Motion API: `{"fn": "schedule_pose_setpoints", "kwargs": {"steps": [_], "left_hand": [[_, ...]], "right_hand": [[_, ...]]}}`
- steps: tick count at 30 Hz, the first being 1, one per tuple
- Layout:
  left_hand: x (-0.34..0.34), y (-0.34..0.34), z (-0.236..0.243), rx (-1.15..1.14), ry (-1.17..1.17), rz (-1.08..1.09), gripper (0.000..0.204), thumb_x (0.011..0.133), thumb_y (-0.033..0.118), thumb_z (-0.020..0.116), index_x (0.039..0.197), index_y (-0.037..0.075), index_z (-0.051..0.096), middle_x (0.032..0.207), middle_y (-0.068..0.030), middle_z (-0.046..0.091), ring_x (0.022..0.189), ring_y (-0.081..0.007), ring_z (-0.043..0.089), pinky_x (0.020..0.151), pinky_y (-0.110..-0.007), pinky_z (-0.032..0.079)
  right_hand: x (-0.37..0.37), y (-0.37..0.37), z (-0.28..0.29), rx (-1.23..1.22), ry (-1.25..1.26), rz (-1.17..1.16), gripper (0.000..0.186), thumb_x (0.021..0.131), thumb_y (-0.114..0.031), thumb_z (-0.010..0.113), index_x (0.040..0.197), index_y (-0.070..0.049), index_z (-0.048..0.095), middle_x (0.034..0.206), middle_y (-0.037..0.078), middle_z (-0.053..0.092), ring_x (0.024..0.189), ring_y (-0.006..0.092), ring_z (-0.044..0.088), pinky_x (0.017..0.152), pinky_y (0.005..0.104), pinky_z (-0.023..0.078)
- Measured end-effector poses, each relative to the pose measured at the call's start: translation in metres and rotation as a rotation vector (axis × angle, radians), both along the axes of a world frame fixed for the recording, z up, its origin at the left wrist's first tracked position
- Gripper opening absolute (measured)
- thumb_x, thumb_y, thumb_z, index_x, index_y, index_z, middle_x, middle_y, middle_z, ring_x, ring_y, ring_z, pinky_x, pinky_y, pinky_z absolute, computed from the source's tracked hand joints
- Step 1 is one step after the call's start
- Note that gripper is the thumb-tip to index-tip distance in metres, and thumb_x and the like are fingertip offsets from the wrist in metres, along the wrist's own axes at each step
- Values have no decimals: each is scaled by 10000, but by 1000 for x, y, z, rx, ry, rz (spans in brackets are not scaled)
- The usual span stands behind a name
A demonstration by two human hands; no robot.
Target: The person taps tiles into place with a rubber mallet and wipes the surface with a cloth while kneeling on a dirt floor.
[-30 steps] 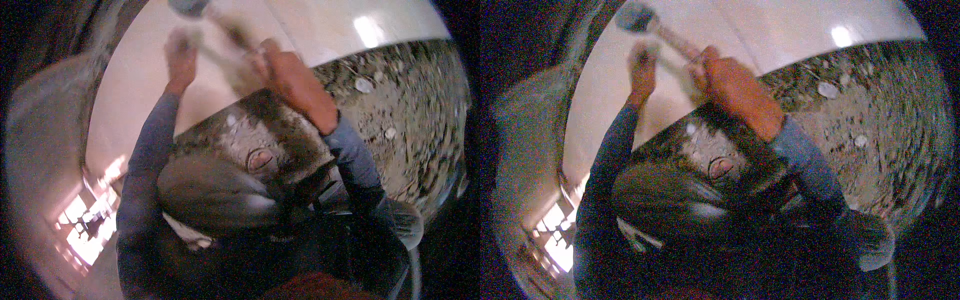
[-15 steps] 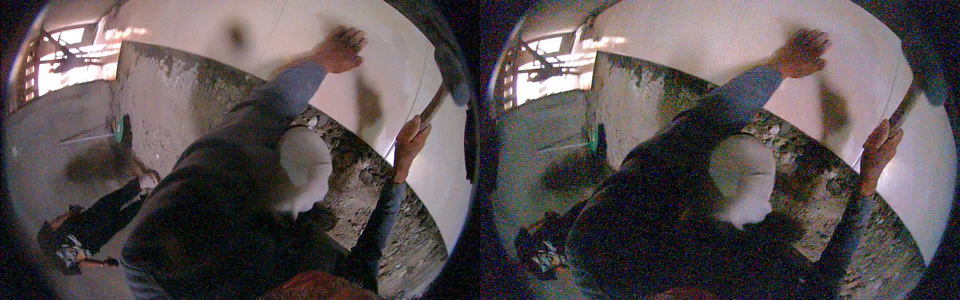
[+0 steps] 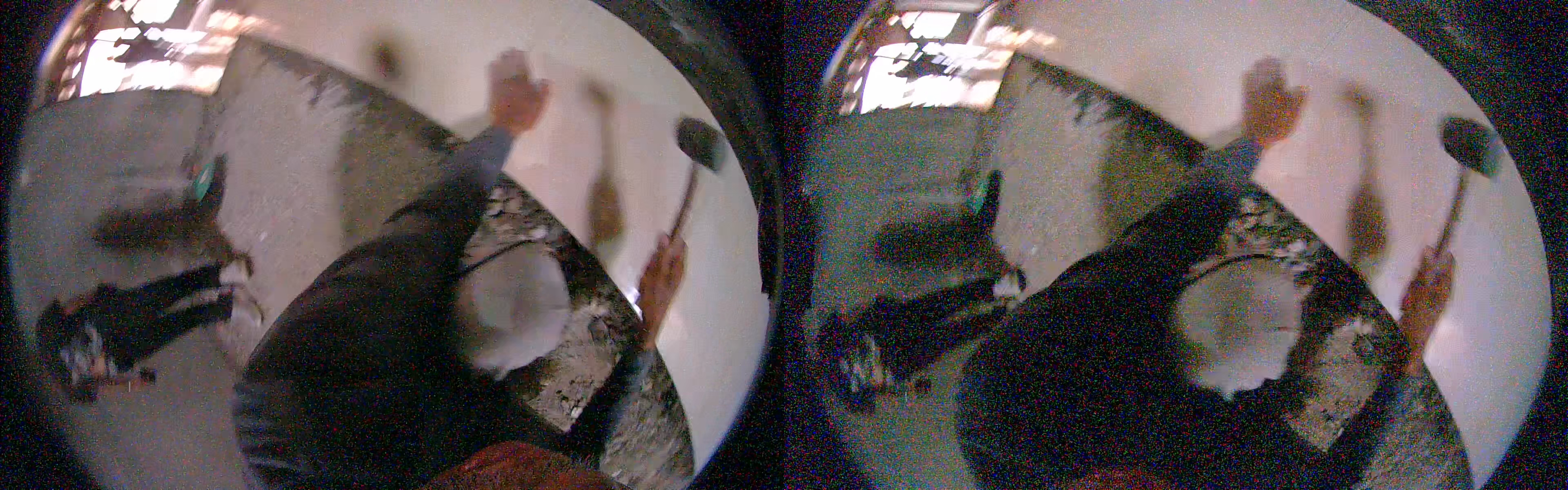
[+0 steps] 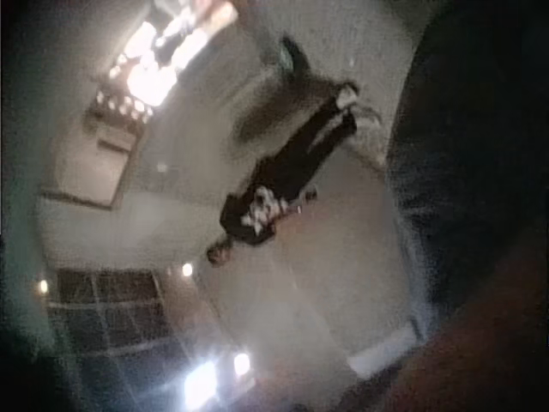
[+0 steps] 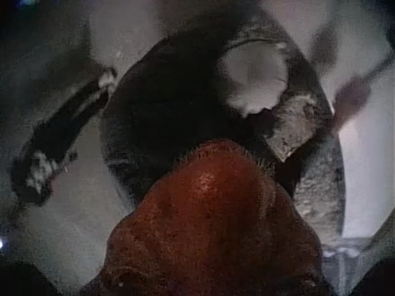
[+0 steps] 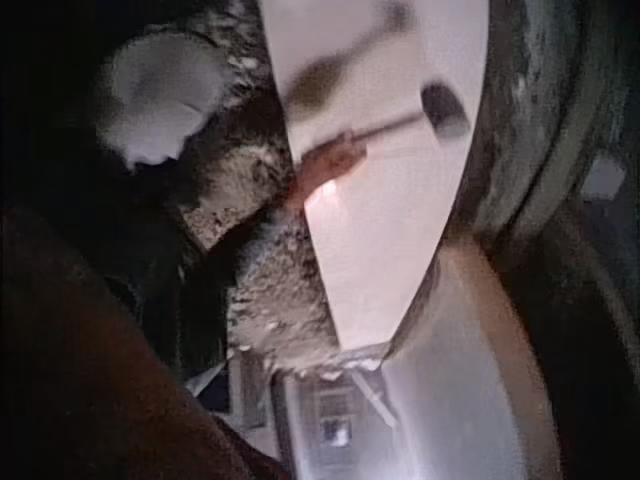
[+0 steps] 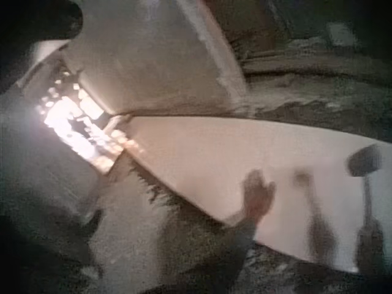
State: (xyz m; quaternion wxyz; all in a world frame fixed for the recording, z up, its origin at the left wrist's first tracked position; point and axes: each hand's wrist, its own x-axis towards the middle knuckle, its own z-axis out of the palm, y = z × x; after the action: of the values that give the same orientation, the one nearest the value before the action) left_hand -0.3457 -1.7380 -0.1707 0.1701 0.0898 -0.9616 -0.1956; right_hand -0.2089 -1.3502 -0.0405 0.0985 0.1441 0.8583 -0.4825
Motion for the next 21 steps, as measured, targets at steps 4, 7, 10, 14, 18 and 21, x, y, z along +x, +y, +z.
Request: {"fn": "schedule_pose_setpoints", "kwargs": {"steps": [4, 7, 10, 14, 18, 21], "left_hand": [[7, 3, 7, -181, 22, 1, 770, 1018, 496, 482, 1534, -66, 382, 1607, -296, 354, 1506, -484, 294, 1228, -626, 183], [21, -6, 16, -289, -26, 24, 771, 1025, 503, 449, 1540, -67, 375, 1616, -287, 347, 1509, -475, 292, 1228, -629, 177], [21, -11, 11, -307, 1, 7, 770, 1034, 501, 430, 1540, -76, 366, 1626, -281, 330, 1514, -467, 284, 1226, -634, 171], [24, -15, 14, -327, -12, 27, 760, 1039, 494, 431, 1538, -77, 366, 1633, -280, 315, 1519, -470, 269, 1228, -636, 157], [13, 6, 20, -296, -20, -21, 755, 1043, 487, 431, 1536, -81, 362, 1628, -282, 321, 1519, -475, 262, 1224, -644, 156], [24, -18, 18, -335, -49, 1, 753, 1043, 479, 436, 1534, -86, 359, 1621, -287, 330, 1516, -480, 265, 1217, -653, 163]], "right_hand": [[-19, -53, 1, 44, 339, -28, 143, 1062, -158, 575, 1067, -17, 559, 818, 118, 545, 726, 179, 512, 649, 347, 458], [-51, -80, -35, 270, 674, 196, 245, 1063, -250, 566, 1118, -15, 529, 973, 293, 659, 896, 506, 665, 709, 555, 522], [-95, -88, -48, 344, 419, 290, 303, 1064, -346, 552, 1076, -51, 485, 805, 293, 678, 765, 530, 668, 621, 619, 529], [-112, -142, 41, 87, 451, 178, 367, 1056, -381, 570, 1112, -28, 489, 846, 293, 688, 775, 531, 669, 636, 598, 538], [-154, -130, -59, 364, 478, 365, 430, 1072, -439, 494, 1141, -15, 501, 860, 289, 699, 789, 503, 689, 664, 587, 557], [-169, -166, -5, 291, 498, 439, 457, 1039, -457, 585, 1052, -9, 499, 785, 298, 671, 727, 504, 678, 610, 561, 524]]}}
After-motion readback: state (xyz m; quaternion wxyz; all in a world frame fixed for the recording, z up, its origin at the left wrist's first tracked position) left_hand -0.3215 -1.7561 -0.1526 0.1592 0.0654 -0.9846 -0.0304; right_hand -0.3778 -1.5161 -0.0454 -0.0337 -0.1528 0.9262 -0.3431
